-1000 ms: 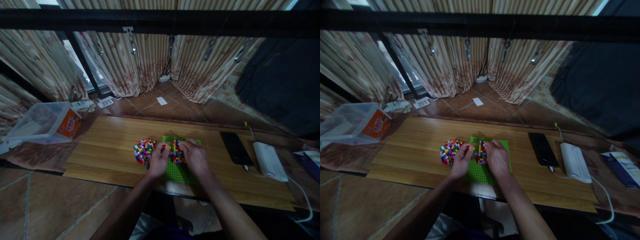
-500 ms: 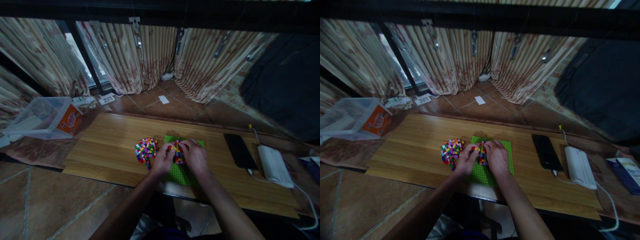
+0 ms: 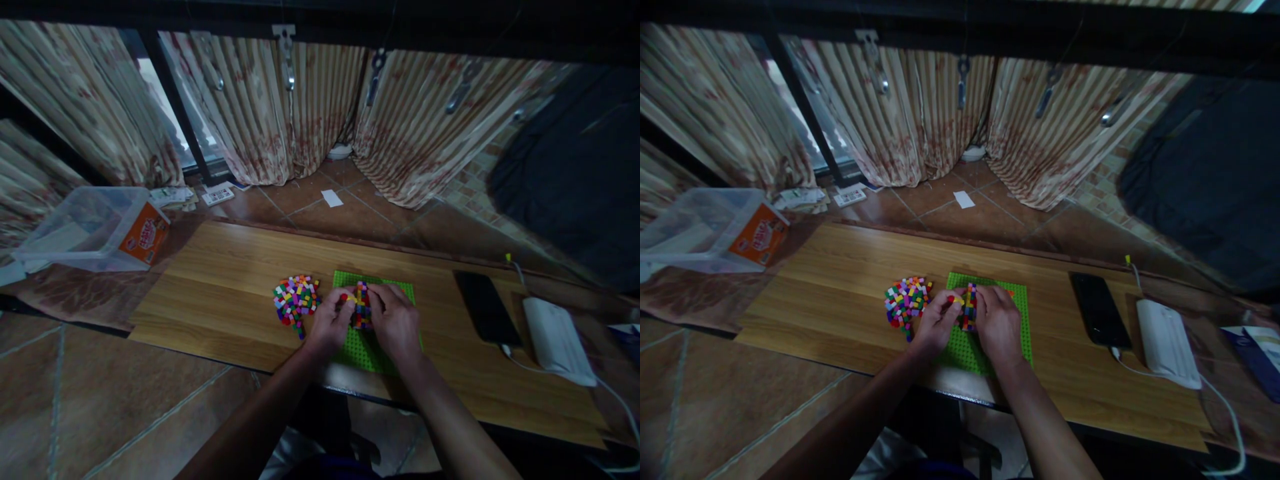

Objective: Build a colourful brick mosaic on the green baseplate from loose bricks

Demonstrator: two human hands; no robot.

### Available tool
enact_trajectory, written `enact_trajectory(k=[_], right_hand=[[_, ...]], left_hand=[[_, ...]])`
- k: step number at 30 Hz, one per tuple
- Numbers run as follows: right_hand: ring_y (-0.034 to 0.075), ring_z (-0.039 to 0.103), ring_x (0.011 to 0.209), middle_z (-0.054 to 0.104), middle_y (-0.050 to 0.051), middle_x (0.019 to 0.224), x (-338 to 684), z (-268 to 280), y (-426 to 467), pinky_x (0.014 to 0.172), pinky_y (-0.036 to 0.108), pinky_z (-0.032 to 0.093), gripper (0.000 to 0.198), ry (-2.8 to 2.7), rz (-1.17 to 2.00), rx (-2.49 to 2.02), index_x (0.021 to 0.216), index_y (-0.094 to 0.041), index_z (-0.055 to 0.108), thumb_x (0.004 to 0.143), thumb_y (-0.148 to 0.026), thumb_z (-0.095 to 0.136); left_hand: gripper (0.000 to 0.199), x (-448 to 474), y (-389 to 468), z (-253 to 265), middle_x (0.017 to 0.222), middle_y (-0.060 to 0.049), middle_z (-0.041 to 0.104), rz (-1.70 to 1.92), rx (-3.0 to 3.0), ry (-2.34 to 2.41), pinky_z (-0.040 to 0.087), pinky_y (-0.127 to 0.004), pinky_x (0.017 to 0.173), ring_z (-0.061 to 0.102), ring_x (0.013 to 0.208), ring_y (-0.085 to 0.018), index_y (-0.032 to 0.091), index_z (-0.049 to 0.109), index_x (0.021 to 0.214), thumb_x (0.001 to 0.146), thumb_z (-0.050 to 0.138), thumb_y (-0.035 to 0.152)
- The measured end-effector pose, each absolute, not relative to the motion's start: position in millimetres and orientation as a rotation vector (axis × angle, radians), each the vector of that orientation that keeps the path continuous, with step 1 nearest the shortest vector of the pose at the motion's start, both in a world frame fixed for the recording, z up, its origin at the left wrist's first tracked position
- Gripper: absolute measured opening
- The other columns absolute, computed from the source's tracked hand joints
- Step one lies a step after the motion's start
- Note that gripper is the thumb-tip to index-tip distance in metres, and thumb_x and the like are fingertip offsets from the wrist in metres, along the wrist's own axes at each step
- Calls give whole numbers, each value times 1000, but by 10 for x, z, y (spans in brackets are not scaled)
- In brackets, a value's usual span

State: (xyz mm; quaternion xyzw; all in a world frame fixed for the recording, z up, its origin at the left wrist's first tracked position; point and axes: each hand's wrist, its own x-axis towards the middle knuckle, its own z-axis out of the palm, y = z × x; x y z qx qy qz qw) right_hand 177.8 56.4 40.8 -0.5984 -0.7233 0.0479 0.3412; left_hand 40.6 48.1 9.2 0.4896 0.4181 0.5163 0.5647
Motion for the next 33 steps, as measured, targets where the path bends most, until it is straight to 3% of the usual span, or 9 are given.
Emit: enact_trajectory(k=[10, 22, 26, 33], right_hand=[[21, 59, 92, 66, 11, 97, 1769, 375, 535, 86, 34, 47, 32, -1960, 86, -1531, 105, -15, 69, 93, -22, 40], [22, 60, 93, 68, 12, 99, 1751, 387, 525, 88, 37, 47, 33, -1990, 49, -1519, 104, -15, 68, 94, -22, 38], [22, 61, 96, 69, 10, 101, 1670, 450, 431, 90, 38, 47, 30, -1865, 140, -1511, 105, -17, 67, 93, -25, 41], [21, 64, 86, 69, 9, 94, 1490, 504, 354, 80, 34, 48, 25, -1758, 367, -1543, 98, -19, 68, 89, -35, 52]], left_hand=[[19, 413, 483, 65, 112, -7, 63, 1216, 1127, 1008, 49, -22, 69, 60, 80, -12, 18, 57, 94, 87, 54, 36], [20, 390, 496, 91, 68, 2, 55, 1256, 1103, 1089, 45, -22, 59, 55, 63, -11, 18, 56, 92, 86, 55, 37], [24, 367, 505, 121, 67, 3, 54, 1291, 1100, 1047, 44, -21, 58, 52, 60, -11, 18, 57, 90, 85, 55, 41], [28, 327, 521, 96, 77, -1, 59, 1318, 1115, 961, 46, -23, 65, 54, 69, -12, 17, 63, 93, 86, 56, 43]])
